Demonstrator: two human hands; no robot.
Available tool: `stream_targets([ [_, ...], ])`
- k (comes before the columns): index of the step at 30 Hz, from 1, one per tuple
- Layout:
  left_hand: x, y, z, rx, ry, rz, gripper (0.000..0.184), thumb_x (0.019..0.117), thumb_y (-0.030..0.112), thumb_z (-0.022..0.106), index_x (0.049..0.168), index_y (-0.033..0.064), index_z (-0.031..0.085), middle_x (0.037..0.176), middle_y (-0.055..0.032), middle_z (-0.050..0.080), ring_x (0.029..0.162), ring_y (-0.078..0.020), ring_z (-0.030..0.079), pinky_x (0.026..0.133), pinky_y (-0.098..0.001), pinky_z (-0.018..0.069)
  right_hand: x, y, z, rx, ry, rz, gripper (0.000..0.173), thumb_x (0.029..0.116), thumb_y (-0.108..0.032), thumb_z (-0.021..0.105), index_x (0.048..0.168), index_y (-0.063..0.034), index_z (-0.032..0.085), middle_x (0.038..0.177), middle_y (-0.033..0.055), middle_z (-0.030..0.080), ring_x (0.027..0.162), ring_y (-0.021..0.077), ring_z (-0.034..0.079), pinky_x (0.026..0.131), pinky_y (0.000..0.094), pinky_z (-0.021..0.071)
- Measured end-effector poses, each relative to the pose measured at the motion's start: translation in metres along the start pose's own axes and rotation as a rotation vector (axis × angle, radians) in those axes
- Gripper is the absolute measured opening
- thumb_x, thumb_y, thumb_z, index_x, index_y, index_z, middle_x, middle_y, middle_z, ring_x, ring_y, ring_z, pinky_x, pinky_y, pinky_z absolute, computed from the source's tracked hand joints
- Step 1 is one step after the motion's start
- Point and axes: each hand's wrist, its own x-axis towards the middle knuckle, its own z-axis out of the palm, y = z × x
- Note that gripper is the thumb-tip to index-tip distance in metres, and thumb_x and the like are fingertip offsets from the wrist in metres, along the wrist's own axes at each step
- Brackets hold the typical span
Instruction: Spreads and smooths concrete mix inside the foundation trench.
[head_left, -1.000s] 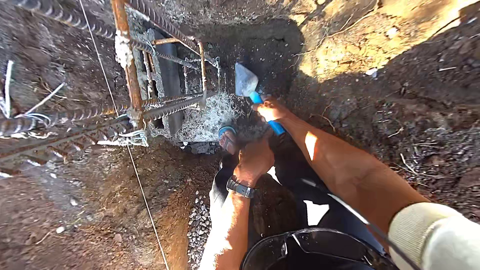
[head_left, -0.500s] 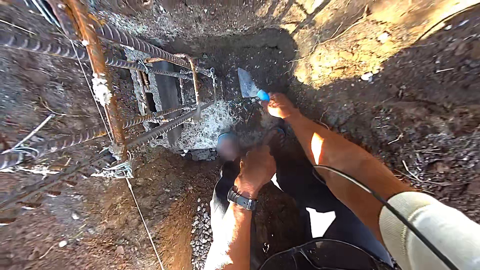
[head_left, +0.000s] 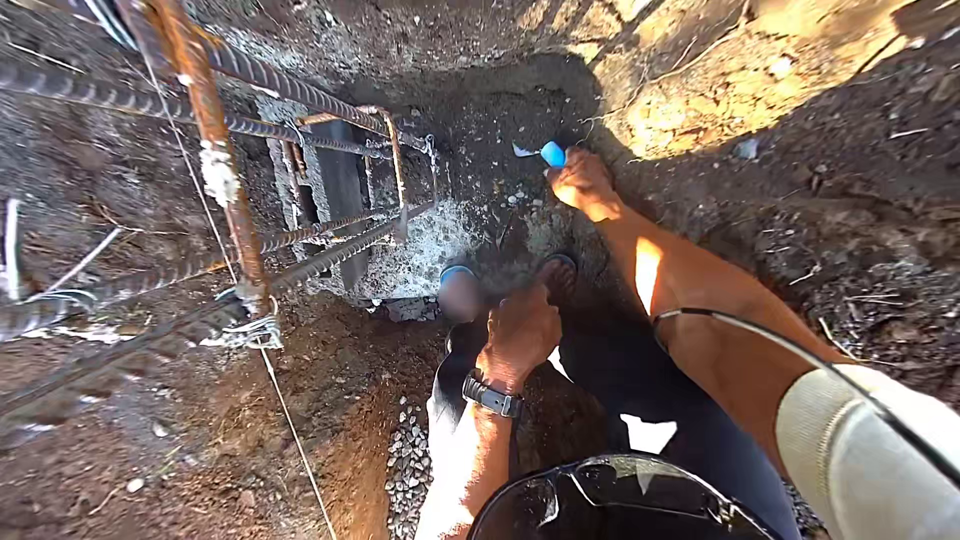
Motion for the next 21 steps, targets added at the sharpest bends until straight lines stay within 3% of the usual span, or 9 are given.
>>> stream_targets([
  [4,0.0,0.001,-0.005,-0.018,-0.003,-0.004,0.045,0.1055,0.037,0.043,0.145,0.0183,0.054,0.133,-0.0124,0.065,0.123,-0.031,0.063,0.097,-0.0576,0.052,-0.017,0.004,-0.001,-0.053,0.041,-0.043,0.057,0.0977,-0.044,0.06,0.138,-0.004,0.055,0.125,0.0291,0.065,0.115,0.0503,0.064,0.091,0.0728,0.0501],
  [12,-0.006,-0.005,-0.003,-0.089,0.028,0.067,0.044,0.1062,0.033,0.045,0.141,0.0096,0.056,0.131,-0.0167,0.066,0.123,-0.0318,0.063,0.102,-0.0571,0.0508,-0.109,-0.027,-0.032,-0.036,0.006,-0.199,0.052,0.0984,-0.046,0.061,0.132,-0.0059,0.059,0.115,0.0254,0.069,0.105,0.0464,0.068,0.083,0.0704,0.0536],
  [14,-0.005,-0.006,-0.003,-0.095,0.062,0.075,0.043,0.1063,0.035,0.046,0.139,0.0092,0.058,0.127,-0.0177,0.068,0.119,-0.0325,0.066,0.101,-0.057,0.0518,-0.13,-0.032,-0.045,-0.035,-0.063,-0.187,0.058,0.0971,-0.049,0.06,0.138,-0.0079,0.059,0.124,0.0224,0.068,0.114,0.0424,0.066,0.093,0.0679,0.0522],
  [19,-0.011,-0.006,-0.006,-0.132,0.018,0.074,0.044,0.1058,0.037,0.046,0.14,0.0111,0.057,0.128,-0.0176,0.068,0.12,-0.0329,0.065,0.102,-0.0581,0.0505,-0.18,-0.051,-0.134,-0.101,-0.313,-0.229,0.056,0.0957,-0.049,0.064,0.13,-0.0053,0.062,0.123,0.0221,0.067,0.115,0.0402,0.065,0.096,0.0646,0.0509],
  [21,-0.015,-0.007,-0.006,-0.13,0.002,0.073,0.045,0.106,0.038,0.046,0.141,0.0118,0.057,0.129,-0.0172,0.067,0.121,-0.0326,0.064,0.103,-0.058,0.0496,-0.199,-0.068,-0.192,-0.09,-0.387,-0.213,0.051,0.095,-0.046,0.068,0.127,-0.0064,0.062,0.107,0.02,0.067,0.091,0.035,0.066,0.078,0.0584,0.0541],
])
